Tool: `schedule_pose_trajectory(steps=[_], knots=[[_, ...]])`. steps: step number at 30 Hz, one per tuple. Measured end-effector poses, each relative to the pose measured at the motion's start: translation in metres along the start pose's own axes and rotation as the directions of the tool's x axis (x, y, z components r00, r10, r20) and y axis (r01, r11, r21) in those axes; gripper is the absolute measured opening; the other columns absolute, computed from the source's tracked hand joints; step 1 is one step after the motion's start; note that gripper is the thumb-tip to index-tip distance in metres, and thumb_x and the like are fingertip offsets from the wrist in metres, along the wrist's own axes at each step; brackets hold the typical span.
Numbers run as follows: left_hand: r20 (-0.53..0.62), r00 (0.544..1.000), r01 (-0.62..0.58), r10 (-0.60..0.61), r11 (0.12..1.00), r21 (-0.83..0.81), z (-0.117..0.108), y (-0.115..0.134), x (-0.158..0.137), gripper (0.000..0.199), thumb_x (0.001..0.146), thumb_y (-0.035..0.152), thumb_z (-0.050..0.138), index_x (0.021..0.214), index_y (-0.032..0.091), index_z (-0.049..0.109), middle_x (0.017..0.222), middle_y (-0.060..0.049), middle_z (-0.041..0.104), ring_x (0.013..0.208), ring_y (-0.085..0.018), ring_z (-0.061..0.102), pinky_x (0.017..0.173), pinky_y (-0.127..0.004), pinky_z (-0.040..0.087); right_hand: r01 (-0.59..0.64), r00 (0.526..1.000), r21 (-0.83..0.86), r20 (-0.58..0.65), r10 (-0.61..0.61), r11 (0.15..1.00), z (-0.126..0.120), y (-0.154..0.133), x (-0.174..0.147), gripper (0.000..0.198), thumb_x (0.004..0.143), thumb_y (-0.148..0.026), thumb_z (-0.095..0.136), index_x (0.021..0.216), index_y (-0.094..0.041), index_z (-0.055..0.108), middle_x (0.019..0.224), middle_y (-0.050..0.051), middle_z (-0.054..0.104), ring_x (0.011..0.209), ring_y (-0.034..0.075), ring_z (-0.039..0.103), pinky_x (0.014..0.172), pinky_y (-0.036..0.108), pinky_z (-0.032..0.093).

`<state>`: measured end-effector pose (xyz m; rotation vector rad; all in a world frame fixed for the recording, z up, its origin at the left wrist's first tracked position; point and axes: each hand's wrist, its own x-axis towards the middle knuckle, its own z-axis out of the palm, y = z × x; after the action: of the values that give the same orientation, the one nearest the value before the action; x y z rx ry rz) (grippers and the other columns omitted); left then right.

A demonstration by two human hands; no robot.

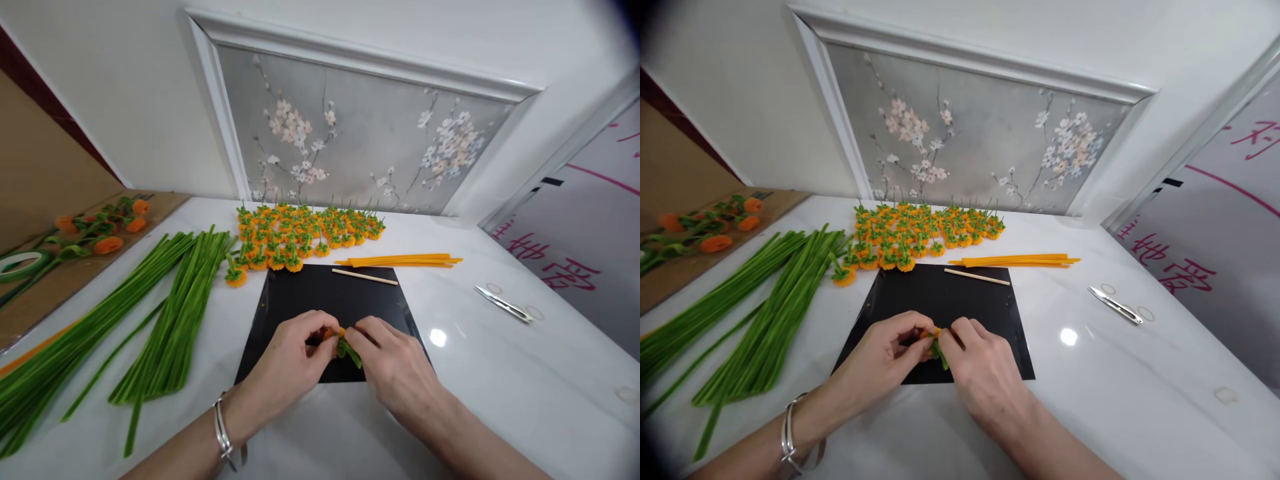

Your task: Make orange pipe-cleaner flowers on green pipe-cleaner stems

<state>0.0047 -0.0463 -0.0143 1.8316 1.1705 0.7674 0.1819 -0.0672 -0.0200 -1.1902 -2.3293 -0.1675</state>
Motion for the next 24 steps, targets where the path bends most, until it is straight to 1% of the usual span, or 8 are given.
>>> schedule_pose_trajectory(steps=[5,10,12,15,16,18,21,24], knots=[[-0.017,0.999,-0.047,0.048,0.998,0.049,-0.001,0.007,-0.002,0.013,0.086,0.017,0.049,0.087,0.020,0.061,0.083,-0.001,0.062,0.073,-0.013,0.058,0.059,-0.019,0.045,-0.156,0.987,0.218,0.001,0.160,0.963,0.002,-0.003,0.002,0.025,0.089,-0.009,0.036,0.080,-0.017,0.057,0.071,0.004,0.055,0.057,0.013,0.052,0.052,0.023,0.041],[-0.017,0.996,-0.082,0.083,0.995,0.052,0.002,0.010,-0.004,0.013,0.084,0.014,0.048,0.082,0.020,0.061,0.082,-0.001,0.061,0.071,-0.013,0.056,0.059,-0.019,0.042,-0.342,0.931,0.447,0.041,0.363,0.827,-0.002,-0.008,0.007,0.019,0.088,-0.017,0.043,0.072,-0.019,0.053,0.068,0.002,0.056,0.060,0.014,0.054,0.054,0.023,0.042],[-0.028,0.997,-0.071,0.072,0.997,0.028,0.004,0.009,-0.005,0.012,0.085,0.016,0.049,0.081,0.019,0.060,0.081,-0.001,0.061,0.070,-0.013,0.056,0.059,-0.020,0.042,-0.445,0.881,0.550,0.130,0.454,0.707,-0.002,-0.009,0.008,0.017,0.088,-0.024,0.048,0.072,-0.019,0.053,0.064,0.001,0.055,0.056,0.013,0.053,0.051,0.022,0.042],[-0.063,0.997,-0.043,0.043,0.999,-0.002,0.006,0.006,-0.004,0.009,0.085,0.019,0.051,0.083,0.019,0.060,0.080,-0.002,0.062,0.070,-0.014,0.056,0.061,-0.021,0.043,-0.556,0.793,0.699,0.284,0.539,0.450,0.001,-0.011,0.008,0.019,0.088,-0.034,0.052,0.077,-0.019,0.054,0.061,-0.002,0.054,0.050,0.011,0.050,0.046,0.021,0.043],[-0.070,0.997,-0.032,0.031,0.999,-0.013,0.006,0.006,-0.004,0.009,0.085,0.019,0.051,0.084,0.019,0.060,0.080,-0.002,0.062,0.070,-0.014,0.056,0.062,-0.022,0.044,-0.562,0.779,0.733,0.313,0.544,0.384,0.001,-0.011,0.008,0.020,0.088,-0.036,0.054,0.078,-0.019,0.055,0.061,-0.002,0.054,0.050,0.010,0.050,0.047,0.021,0.043],[-0.060,0.998,-0.011,0.008,0.999,-0.048,0.005,0.005,-0.003,0.009,0.084,0.019,0.051,0.086,0.019,0.060,0.080,-0.002,0.063,0.071,-0.014,0.058,0.063,-0.022,0.045,-0.568,0.771,0.766,0.365,0.522,0.302,0.002,-0.008,0.008,0.021,0.087,-0.038,0.056,0.081,-0.018,0.059,0.061,-0.002,0.056,0.053,0.010,0.053,0.051,0.021,0.047],[-0.001,1.000,0.011,-0.011,0.996,-0.089,0.002,0.004,-0.002,0.012,0.085,0.021,0.051,0.089,0.019,0.061,0.081,-0.002,0.065,0.073,-0.015,0.060,0.064,-0.023,0.046,-0.589,0.770,0.769,0.442,0.460,0.247,-0.003,0.002,0.009,0.028,0.088,-0.042,0.052,0.082,-0.016,0.062,0.066,0.000,0.060,0.057,0.011,0.057,0.056,0.023,0.051],[0.033,0.999,0.019,-0.016,0.996,-0.084,-0.001,0.005,-0.001,0.014,0.086,0.024,0.050,0.090,0.019,0.063,0.083,-0.002,0.066,0.075,-0.015,0.061,0.066,-0.023,0.047,-0.605,0.769,0.734,0.437,0.466,0.310,-0.010,0.010,0.009,0.029,0.089,-0.041,0.050,0.083,-0.016,0.063,0.064,0.000,0.060,0.054,0.011,0.058,0.053,0.022,0.051]])
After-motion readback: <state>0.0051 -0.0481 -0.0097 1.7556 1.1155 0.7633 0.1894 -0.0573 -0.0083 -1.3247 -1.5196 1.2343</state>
